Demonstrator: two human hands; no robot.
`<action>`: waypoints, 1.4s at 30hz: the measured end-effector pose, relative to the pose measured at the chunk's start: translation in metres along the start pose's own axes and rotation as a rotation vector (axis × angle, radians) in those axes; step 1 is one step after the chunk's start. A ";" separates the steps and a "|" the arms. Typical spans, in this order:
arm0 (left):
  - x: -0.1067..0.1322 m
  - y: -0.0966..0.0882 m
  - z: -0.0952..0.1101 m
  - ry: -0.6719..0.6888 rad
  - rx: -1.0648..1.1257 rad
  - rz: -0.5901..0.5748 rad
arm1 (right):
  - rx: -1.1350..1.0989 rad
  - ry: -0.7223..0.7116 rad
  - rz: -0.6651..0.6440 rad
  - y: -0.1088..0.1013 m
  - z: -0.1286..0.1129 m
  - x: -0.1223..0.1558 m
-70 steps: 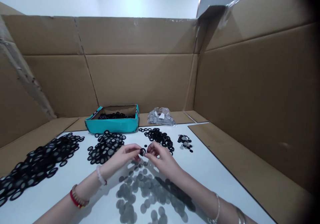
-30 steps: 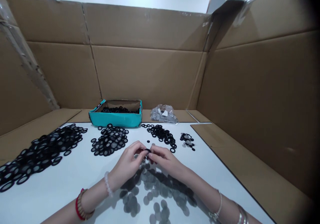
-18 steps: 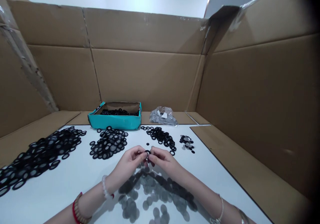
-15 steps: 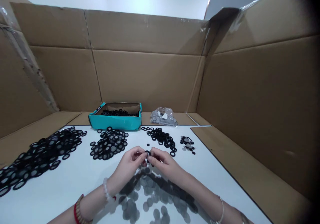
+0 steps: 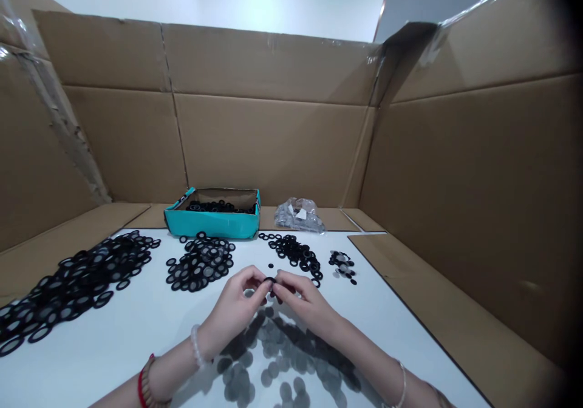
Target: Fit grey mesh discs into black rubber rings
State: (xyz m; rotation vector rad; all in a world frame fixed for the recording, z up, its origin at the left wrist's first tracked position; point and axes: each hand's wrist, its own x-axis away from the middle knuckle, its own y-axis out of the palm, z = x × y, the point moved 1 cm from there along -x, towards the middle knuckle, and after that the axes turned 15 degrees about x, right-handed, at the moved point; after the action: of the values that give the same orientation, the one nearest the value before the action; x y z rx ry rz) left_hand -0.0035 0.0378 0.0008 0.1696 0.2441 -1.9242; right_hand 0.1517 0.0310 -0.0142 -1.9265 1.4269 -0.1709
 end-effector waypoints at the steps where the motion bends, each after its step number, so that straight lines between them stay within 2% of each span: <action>1: 0.000 0.000 0.001 0.020 -0.017 0.001 | -0.001 0.001 0.016 -0.002 -0.002 0.000; 5: 0.003 0.002 0.005 0.072 -0.043 0.033 | -0.009 -0.008 0.030 -0.004 -0.003 0.000; 9: 0.005 0.005 0.001 0.001 0.052 0.083 | -0.021 -0.002 -0.008 0.000 0.002 0.000; 13: 0.002 0.003 -0.004 -0.109 0.161 0.025 | -0.014 -0.008 -0.022 0.003 0.003 0.001; 17: -0.001 -0.001 -0.006 -0.092 0.191 0.005 | 0.005 0.006 0.017 0.001 -0.001 0.001; 21: -0.003 -0.005 -0.007 -0.069 0.214 -0.050 | -0.012 0.008 -0.020 -0.003 -0.003 0.000; 26: -0.004 -0.009 -0.003 -0.171 0.218 -0.128 | -0.015 0.026 -0.039 -0.004 0.000 0.001; 30: -0.003 -0.010 0.007 -0.266 0.228 -0.109 | -0.018 0.046 0.019 -0.003 0.000 0.002; 34: 0.000 -0.008 0.012 -0.286 0.237 -0.070 | -0.020 0.047 0.086 -0.002 -0.001 0.003; 38: 0.003 -0.006 0.008 -0.314 0.298 -0.068 | -0.029 0.066 0.109 -0.001 -0.001 0.004; 42: 0.003 -0.006 0.000 -0.331 0.305 -0.068 | -0.034 0.036 0.066 -0.002 -0.002 0.004</action>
State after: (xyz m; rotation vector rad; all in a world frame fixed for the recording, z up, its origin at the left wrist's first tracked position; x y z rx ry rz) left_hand -0.0106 0.0372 0.0007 0.0423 -0.2694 -2.0145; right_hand 0.1532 0.0271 -0.0127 -1.9097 1.5241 -0.1518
